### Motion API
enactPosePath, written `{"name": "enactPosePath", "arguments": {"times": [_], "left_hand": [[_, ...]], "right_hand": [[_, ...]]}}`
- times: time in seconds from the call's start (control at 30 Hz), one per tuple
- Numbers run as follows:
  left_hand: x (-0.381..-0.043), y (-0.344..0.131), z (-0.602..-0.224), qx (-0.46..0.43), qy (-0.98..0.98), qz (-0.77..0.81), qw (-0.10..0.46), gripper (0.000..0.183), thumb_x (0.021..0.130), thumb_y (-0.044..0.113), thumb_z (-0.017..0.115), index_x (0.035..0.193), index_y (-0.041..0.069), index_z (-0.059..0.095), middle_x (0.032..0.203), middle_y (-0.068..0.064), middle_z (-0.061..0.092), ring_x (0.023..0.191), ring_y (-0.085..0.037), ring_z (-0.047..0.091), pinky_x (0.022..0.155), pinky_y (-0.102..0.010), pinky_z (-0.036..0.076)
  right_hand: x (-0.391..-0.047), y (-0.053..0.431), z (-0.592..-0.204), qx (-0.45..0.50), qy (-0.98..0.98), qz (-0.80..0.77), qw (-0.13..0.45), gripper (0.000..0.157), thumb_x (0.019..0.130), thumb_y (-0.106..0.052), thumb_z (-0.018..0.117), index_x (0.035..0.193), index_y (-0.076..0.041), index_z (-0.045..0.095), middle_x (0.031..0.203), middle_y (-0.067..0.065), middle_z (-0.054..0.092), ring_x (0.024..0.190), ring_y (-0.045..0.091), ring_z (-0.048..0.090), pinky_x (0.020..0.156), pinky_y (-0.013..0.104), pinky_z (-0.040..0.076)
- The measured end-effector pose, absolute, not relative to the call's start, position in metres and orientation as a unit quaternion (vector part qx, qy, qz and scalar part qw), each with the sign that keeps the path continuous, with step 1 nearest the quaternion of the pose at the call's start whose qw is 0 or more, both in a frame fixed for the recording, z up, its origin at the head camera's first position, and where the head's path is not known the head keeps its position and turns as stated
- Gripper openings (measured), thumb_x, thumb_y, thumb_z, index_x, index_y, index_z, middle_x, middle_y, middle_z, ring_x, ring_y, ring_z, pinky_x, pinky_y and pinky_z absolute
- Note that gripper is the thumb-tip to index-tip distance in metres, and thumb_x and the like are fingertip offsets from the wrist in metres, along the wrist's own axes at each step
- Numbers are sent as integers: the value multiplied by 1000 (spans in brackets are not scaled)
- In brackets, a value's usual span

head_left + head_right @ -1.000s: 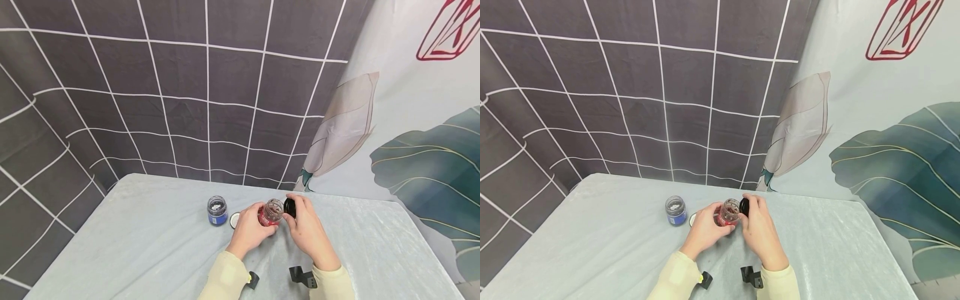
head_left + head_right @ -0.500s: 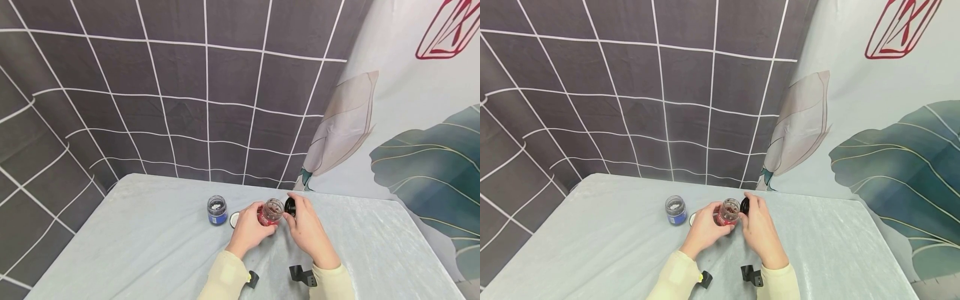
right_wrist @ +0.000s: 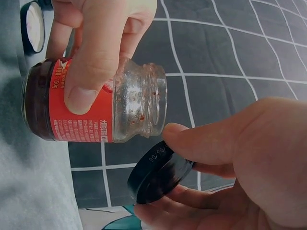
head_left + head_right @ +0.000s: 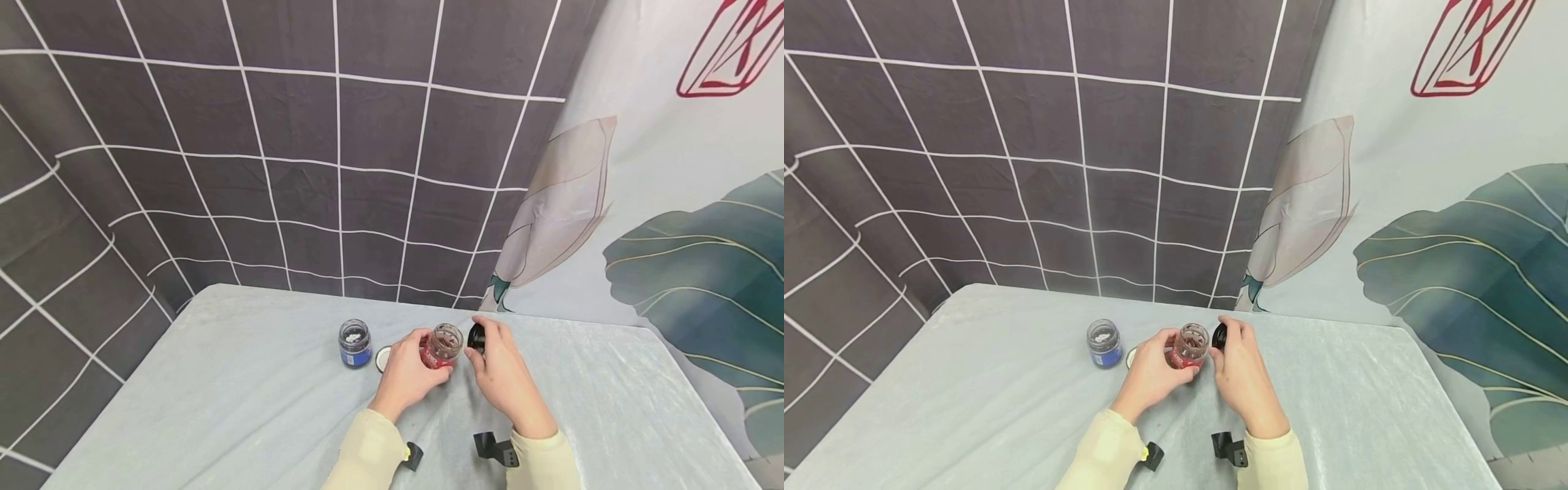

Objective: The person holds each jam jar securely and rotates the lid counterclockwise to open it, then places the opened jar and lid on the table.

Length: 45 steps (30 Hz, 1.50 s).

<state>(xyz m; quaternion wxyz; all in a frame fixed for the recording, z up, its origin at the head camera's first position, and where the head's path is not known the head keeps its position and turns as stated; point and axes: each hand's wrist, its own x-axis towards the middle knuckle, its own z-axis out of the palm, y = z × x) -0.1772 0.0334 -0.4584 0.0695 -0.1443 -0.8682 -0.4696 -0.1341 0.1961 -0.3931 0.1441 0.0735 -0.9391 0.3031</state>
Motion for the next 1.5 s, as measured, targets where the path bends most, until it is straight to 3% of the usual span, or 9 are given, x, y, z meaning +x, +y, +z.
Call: {"name": "enactPosePath", "arguments": {"times": [1.5], "left_hand": [[-178,32,-461,-136,-868,-472,70,62,69,26,88,123,9,62,109,-2,69,100,-15,65,90,-34,53]], "right_hand": [[-139,200,-401,83,-949,284,109,52,93,1,62,138,16,41,132,38,48,126,52,48,105,60,40]]}}
